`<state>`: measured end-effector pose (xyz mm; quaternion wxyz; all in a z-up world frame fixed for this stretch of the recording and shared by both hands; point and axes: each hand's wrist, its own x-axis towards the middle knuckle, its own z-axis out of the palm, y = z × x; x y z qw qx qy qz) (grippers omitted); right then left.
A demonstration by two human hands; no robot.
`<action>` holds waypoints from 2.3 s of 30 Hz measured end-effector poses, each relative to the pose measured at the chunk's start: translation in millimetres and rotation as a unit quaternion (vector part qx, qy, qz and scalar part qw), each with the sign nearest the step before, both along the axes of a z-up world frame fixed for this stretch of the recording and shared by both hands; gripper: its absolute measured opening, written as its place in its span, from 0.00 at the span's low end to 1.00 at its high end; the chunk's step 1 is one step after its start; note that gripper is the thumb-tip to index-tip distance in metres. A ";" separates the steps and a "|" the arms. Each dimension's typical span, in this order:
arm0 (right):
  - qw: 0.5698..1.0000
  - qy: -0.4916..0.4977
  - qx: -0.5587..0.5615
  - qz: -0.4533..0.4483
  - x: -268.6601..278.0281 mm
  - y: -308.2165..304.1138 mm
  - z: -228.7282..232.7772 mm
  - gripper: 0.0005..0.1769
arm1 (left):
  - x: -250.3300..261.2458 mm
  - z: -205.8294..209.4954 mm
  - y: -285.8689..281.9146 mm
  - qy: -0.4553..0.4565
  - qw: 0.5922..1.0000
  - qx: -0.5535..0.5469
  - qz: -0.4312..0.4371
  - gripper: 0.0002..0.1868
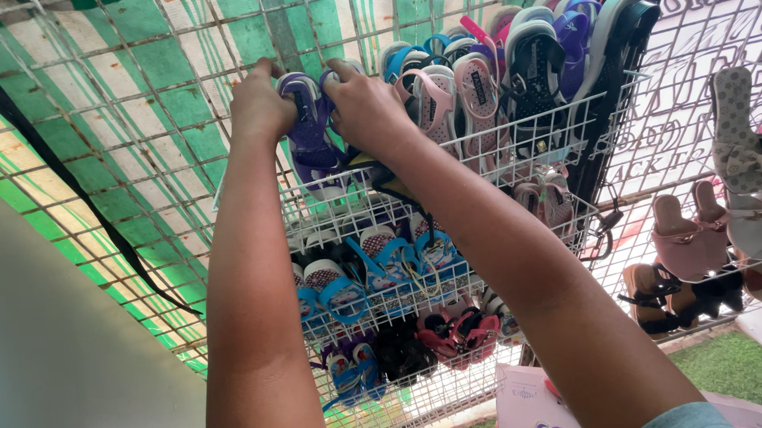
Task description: The person wipes several pairs of shoes and sandals with a cloth and arranges them onto a white wire rack.
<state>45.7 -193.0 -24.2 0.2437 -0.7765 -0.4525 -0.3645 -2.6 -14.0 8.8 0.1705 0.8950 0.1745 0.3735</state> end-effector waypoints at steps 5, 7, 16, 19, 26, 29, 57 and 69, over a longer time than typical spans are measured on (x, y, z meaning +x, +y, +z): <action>0.999 -0.025 0.029 0.009 2.0 -0.5 -1.7 0.22 | -9.5 6.9 -1.6 0.066 0.998 0.010 0.001 0.35; 0.998 -0.042 0.044 0.017 1.2 -1.2 -0.8 0.19 | -10.0 6.7 -1.9 0.058 0.998 0.016 0.001 0.37; 0.971 -0.167 0.154 0.078 -22.3 -19.7 2.6 0.05 | -12.5 9.5 -7.6 0.028 1.000 0.007 -0.006 0.43; 0.951 -0.210 0.201 0.106 -42.5 -35.6 1.3 0.05 | -28.4 14.1 -17.3 -0.005 1.000 0.016 -0.007 0.42; 0.926 -0.207 0.266 0.168 -94.1 -84.9 -28.0 0.09 | -81.6 -16.9 -57.0 -0.255 0.935 0.229 -0.087 0.35; 0.924 -0.170 0.296 0.171 -110.3 -100.3 -51.2 0.10 | -112.2 -55.4 -91.0 -0.300 0.912 0.228 -0.162 0.26; 0.894 0.363 0.176 0.192 -145.7 -325.3 -391.9 0.40 | -146.7 -454.9 -351.7 -0.033 0.701 -0.625 -0.342 0.10; 0.828 0.528 0.178 0.059 -135.1 -406.6 -527.4 0.42 | -139.1 -603.4 -409.2 0.150 0.718 -0.612 -0.296 0.15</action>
